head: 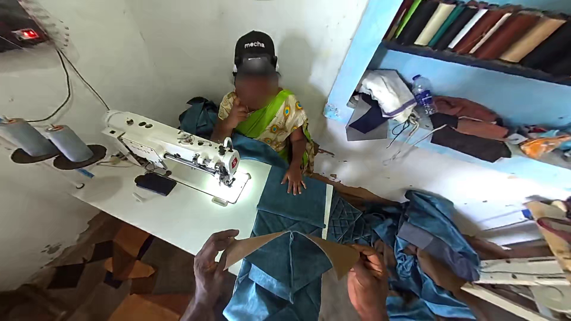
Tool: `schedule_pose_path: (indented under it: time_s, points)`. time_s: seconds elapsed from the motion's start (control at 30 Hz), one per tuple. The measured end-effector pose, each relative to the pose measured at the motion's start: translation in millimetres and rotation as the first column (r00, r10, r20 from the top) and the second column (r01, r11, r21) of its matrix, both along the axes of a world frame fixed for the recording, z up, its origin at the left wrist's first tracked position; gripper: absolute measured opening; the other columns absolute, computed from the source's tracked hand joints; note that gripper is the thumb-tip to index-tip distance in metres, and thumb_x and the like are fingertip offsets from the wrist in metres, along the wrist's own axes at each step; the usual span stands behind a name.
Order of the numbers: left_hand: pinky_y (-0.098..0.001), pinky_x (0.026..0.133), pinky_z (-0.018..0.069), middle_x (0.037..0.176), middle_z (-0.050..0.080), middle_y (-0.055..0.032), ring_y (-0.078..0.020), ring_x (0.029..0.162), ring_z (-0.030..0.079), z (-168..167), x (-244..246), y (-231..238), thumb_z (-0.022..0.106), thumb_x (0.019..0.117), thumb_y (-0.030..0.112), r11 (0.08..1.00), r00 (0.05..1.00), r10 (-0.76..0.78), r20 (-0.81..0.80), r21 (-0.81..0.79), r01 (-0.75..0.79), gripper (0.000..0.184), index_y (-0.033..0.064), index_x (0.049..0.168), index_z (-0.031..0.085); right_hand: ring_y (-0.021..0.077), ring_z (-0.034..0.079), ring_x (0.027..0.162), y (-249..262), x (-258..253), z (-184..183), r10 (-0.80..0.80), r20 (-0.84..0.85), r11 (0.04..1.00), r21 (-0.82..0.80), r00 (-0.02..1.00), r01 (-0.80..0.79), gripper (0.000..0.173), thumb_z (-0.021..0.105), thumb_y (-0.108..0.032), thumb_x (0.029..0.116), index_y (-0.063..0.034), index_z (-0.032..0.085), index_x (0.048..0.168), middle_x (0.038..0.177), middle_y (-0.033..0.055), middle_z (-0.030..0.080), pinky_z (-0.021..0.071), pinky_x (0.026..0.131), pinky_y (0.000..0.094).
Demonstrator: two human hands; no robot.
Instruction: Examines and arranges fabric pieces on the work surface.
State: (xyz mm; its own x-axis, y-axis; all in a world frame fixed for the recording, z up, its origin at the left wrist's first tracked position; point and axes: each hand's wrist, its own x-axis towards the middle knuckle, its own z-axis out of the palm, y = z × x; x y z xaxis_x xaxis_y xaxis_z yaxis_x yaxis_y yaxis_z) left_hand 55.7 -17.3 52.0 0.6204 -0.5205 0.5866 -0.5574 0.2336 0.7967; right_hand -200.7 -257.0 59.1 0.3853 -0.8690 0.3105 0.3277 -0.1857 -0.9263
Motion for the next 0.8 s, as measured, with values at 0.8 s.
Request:
schedule_pose_path:
  time_s: [0.8]
  points:
    - [-0.0378,0.092,0.0608,0.12,0.071,-0.0094,-0.0227,0.106,0.07,0.3,-7.6,-0.5,0.06,0.1006,0.015,0.998,0.99,-0.06,-0.131,0.006,0.062,0.02,0.0084,0.116,0.071,0.006,0.068,0.085,8.5,-4.7,5.6,-0.014,0.039,0.992,0.123,0.999,0.009,0.019,0.064,-0.005,0.0926,-0.0165,0.074,0.104,0.094,-0.0032,0.072,0.0591,0.078,0.0239]
